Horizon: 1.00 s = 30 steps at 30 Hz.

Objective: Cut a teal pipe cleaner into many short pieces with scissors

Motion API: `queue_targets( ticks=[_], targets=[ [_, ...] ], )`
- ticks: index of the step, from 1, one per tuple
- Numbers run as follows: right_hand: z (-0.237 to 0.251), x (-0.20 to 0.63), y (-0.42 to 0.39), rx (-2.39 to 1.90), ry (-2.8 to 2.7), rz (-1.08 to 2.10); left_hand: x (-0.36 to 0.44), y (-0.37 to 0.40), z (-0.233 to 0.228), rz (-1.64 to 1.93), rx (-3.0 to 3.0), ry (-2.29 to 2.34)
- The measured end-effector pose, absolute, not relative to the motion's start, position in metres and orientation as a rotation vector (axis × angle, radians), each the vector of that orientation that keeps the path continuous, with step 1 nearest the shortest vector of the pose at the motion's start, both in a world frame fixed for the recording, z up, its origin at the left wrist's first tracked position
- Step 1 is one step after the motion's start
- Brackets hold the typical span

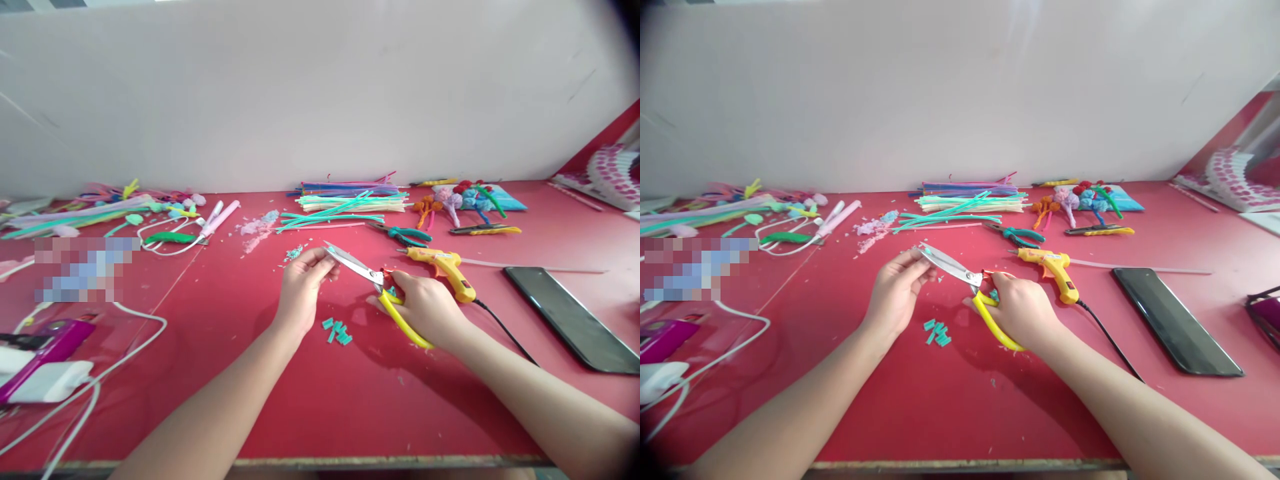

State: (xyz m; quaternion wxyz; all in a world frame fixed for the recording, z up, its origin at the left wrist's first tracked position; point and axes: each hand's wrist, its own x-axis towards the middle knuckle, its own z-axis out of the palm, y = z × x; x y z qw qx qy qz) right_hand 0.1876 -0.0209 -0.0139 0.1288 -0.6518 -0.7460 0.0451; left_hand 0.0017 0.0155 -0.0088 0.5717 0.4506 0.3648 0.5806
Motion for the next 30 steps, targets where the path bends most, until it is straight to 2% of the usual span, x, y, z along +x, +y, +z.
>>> queue_targets(
  ticks=[25,30],
  targets=[
    [-0.0174,0.1921,-0.0187,-1.907,-2.161,0.104,-0.0003,0.0146,-0.0075,1.38,1.176,0.892],
    [-0.0176,0.1923,-0.0177,-1.871,-2.076,0.222,0.0013,0.0131,-0.006,1.325,1.234,0.943]
  ],
)
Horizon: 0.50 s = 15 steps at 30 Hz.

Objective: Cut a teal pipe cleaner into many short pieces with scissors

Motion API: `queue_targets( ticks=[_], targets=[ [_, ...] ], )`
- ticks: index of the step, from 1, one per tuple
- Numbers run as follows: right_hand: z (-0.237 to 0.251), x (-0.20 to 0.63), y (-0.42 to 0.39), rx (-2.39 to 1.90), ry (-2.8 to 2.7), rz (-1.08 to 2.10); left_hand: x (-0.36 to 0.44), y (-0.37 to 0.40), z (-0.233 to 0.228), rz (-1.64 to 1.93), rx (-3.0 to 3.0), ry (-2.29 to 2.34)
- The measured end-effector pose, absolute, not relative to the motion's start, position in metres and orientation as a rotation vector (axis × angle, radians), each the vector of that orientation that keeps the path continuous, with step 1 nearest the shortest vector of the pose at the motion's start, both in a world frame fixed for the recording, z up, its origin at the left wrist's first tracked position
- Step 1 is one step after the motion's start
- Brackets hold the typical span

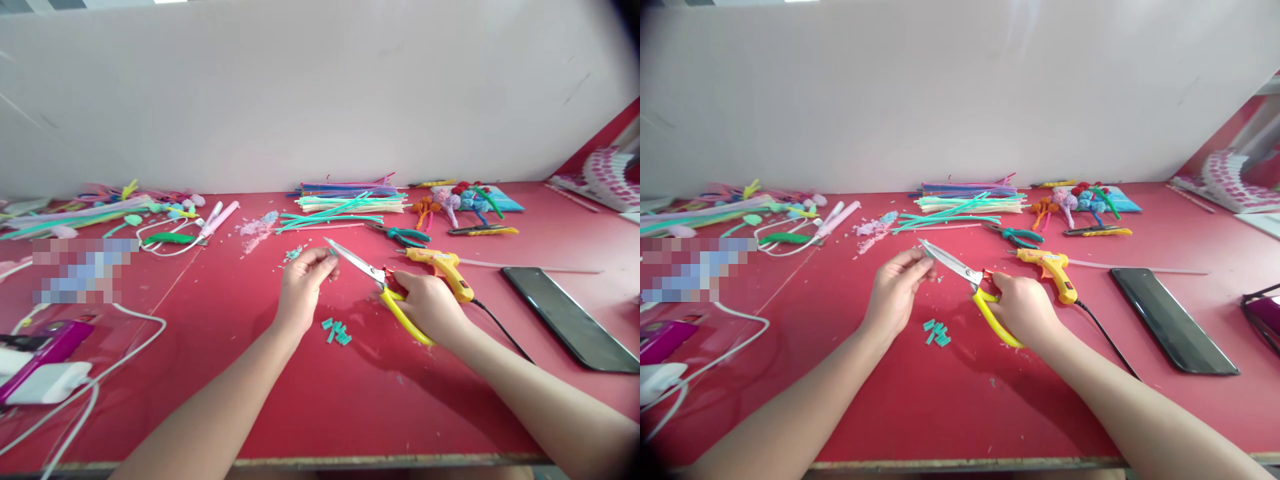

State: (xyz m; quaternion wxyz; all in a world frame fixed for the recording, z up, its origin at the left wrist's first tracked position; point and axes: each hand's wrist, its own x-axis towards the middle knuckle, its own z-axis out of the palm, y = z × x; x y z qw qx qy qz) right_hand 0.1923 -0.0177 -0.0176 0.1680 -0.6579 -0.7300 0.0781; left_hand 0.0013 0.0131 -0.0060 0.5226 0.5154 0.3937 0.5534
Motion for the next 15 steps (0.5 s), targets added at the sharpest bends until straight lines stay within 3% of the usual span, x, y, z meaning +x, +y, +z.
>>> queue_targets(
  ticks=[10,15],
  targets=[
    [-0.008,0.191,-0.022,-1.518,-1.692,1.001,0.015,-0.004,-0.006,0.726,1.523,0.807],
    [-0.005,0.189,-0.025,-1.519,-1.706,1.024,0.016,-0.005,-0.008,0.68,1.551,0.773]
  ],
)
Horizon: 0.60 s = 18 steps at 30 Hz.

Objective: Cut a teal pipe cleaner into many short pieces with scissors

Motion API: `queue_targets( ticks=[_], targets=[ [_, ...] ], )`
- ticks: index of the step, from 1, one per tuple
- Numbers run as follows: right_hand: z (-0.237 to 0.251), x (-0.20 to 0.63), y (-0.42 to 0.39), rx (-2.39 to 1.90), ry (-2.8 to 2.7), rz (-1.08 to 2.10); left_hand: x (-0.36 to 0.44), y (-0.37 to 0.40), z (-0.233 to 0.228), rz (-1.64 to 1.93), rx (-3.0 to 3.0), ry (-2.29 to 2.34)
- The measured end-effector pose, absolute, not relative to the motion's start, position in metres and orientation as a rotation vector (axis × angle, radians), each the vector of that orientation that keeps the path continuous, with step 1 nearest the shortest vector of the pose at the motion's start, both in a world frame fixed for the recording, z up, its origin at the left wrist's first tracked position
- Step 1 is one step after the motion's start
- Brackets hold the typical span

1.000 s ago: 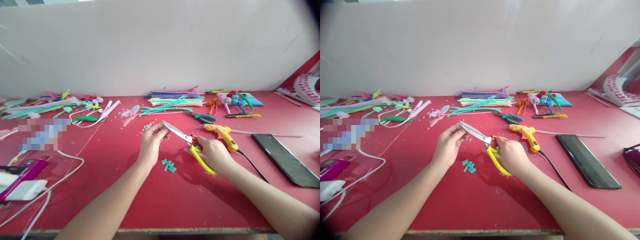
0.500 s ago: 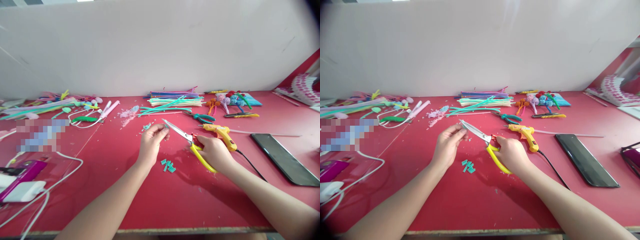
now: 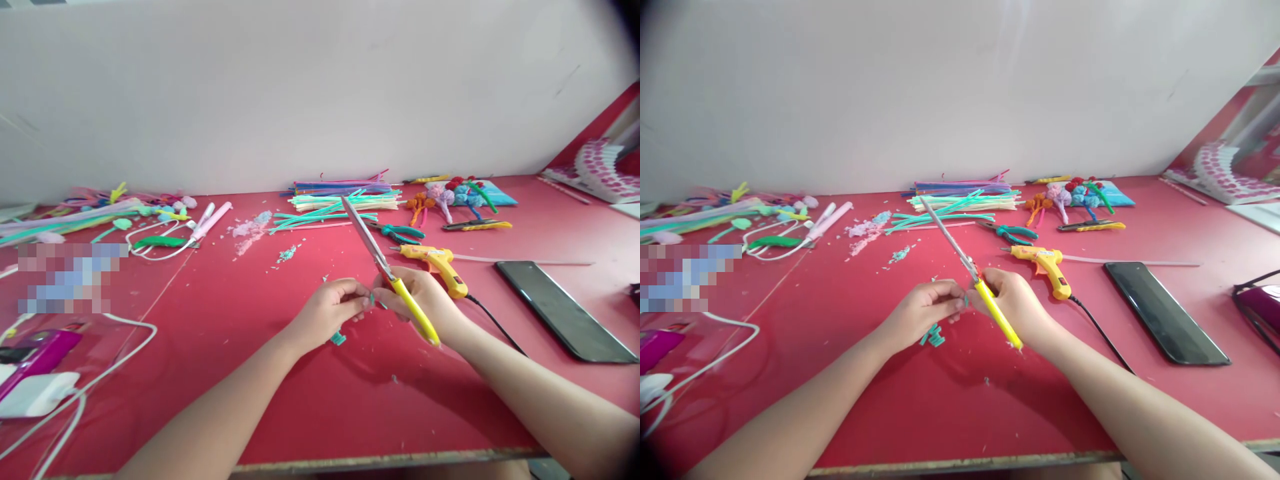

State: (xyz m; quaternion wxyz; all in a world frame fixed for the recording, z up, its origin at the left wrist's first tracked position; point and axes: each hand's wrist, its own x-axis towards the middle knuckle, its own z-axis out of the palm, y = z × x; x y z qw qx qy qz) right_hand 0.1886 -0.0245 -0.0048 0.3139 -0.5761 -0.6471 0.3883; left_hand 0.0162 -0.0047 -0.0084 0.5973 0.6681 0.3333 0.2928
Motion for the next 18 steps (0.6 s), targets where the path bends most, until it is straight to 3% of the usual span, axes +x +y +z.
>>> queue_targets(
  ticks=[9,18],
  targets=[
    [-0.009,0.186,-0.024,-1.597,-1.815,0.867,0.019,-0.009,-0.008,0.785,1.627,0.947],
    [-0.012,0.191,-0.021,-1.844,-2.107,0.332,0.008,0.011,-0.012,1.219,1.109,1.006]
  ],
)
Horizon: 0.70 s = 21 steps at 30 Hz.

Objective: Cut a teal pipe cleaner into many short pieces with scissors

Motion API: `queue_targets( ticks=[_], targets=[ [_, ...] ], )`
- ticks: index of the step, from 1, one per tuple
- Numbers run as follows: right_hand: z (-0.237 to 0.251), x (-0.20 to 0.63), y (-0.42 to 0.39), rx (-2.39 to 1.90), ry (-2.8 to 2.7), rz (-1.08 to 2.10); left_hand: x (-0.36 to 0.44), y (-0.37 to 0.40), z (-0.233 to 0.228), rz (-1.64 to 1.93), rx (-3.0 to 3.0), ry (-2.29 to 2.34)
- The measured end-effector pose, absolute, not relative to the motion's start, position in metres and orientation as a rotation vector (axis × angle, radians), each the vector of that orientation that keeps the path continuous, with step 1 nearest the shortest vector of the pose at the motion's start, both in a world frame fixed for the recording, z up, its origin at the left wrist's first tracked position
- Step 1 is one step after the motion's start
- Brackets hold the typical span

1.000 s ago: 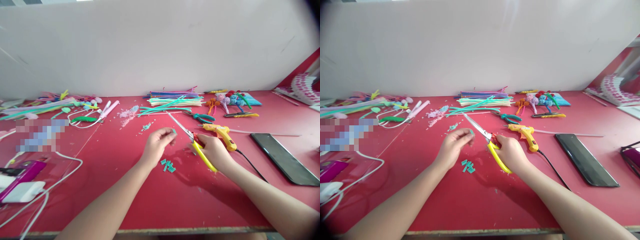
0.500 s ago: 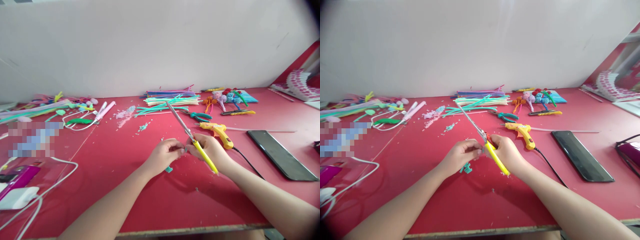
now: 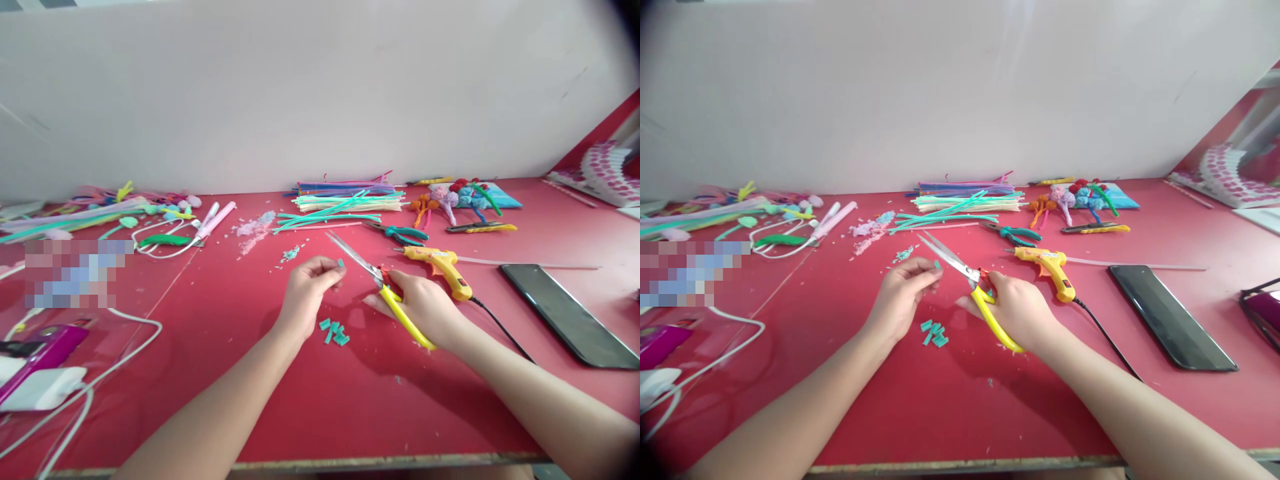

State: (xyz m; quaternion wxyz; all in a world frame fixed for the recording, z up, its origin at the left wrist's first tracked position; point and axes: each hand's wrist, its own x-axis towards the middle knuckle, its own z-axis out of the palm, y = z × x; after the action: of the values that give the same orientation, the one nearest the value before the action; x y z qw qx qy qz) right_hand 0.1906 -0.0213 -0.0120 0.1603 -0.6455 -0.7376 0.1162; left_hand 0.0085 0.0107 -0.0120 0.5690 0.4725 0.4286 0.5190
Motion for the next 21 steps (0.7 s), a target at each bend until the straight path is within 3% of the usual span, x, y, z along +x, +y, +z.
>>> queue_targets(
  ticks=[21],
  targets=[
    [-0.0157,0.1845,-0.0236,-1.914,-2.236,0.121,0.0026,0.0132,-0.0122,1.42,0.941,0.843]
  ],
)
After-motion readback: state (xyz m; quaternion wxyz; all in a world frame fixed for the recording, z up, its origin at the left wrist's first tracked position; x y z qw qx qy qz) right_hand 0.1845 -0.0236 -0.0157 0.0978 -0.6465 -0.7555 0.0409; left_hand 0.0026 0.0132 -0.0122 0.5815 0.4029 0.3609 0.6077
